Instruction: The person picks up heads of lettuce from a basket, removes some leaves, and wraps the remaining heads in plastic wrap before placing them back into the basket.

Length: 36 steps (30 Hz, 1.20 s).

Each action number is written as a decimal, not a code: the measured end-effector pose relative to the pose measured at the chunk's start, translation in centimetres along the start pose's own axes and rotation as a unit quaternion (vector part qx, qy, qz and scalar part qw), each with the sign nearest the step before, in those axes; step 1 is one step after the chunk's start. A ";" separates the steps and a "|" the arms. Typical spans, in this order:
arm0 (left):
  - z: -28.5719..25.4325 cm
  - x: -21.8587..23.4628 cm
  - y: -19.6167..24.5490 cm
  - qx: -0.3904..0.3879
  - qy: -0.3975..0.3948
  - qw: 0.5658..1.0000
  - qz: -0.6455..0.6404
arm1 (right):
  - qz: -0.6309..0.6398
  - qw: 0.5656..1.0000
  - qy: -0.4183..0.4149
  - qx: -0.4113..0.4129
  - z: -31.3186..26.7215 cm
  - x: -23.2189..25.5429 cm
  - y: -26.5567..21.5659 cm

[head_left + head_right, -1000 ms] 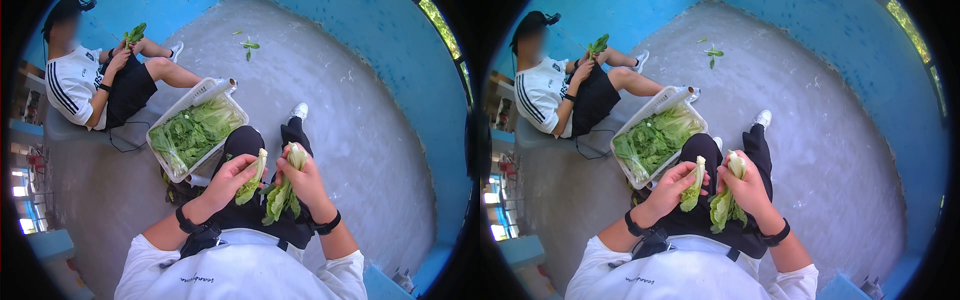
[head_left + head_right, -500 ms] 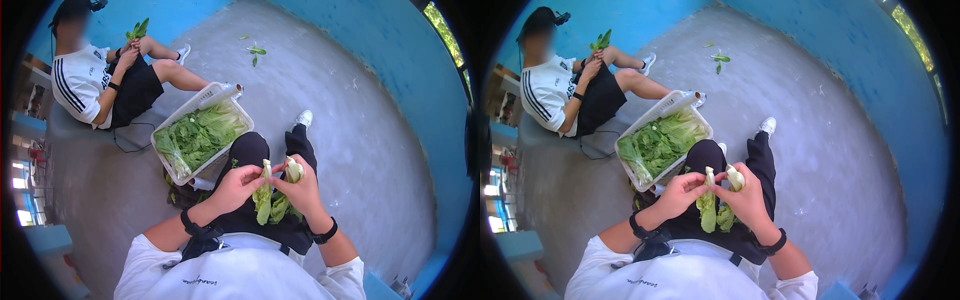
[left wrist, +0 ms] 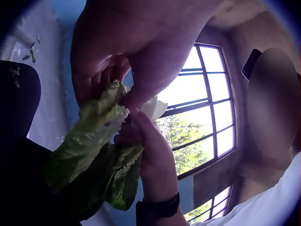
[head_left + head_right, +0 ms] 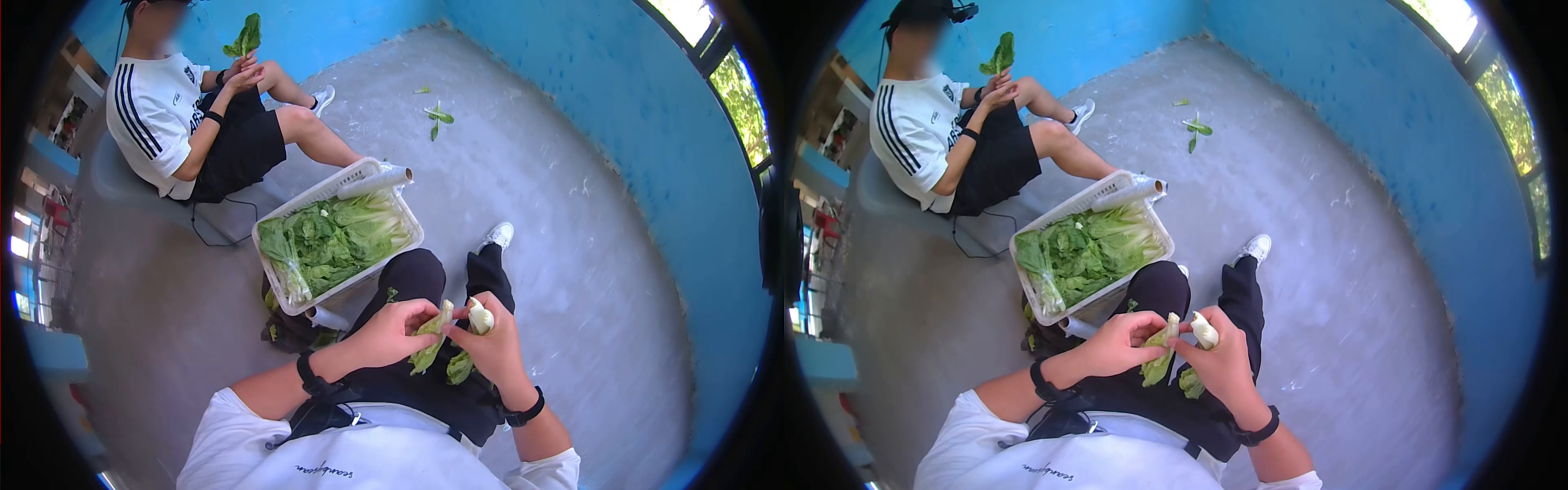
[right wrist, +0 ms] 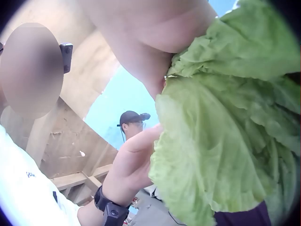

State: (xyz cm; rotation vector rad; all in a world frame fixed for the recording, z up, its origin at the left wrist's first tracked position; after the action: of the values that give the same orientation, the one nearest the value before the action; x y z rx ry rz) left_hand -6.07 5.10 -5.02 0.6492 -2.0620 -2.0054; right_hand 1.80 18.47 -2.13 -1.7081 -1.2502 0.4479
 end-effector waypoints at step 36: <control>-0.8 2.9 2.9 0.019 0.001 0.990 -0.142 | -0.016 0.997 -0.047 0.051 -0.5 6.8 -0.9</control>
State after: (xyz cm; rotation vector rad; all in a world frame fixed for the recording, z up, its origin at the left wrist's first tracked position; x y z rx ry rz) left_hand -8.74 3.08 -2.60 1.0028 -2.1126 -2.1118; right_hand 4.48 24.29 0.37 -1.5953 -1.2978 0.5692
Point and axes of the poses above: each hand's wrist, its own z-axis towards the middle knuckle, its own x-axis out of the back of the hand, y = z × x, the point moved 9 cm from there along z, towards the middle knuckle, and after that the axes turned 15 degrees about -x, right-handed, at the moved point
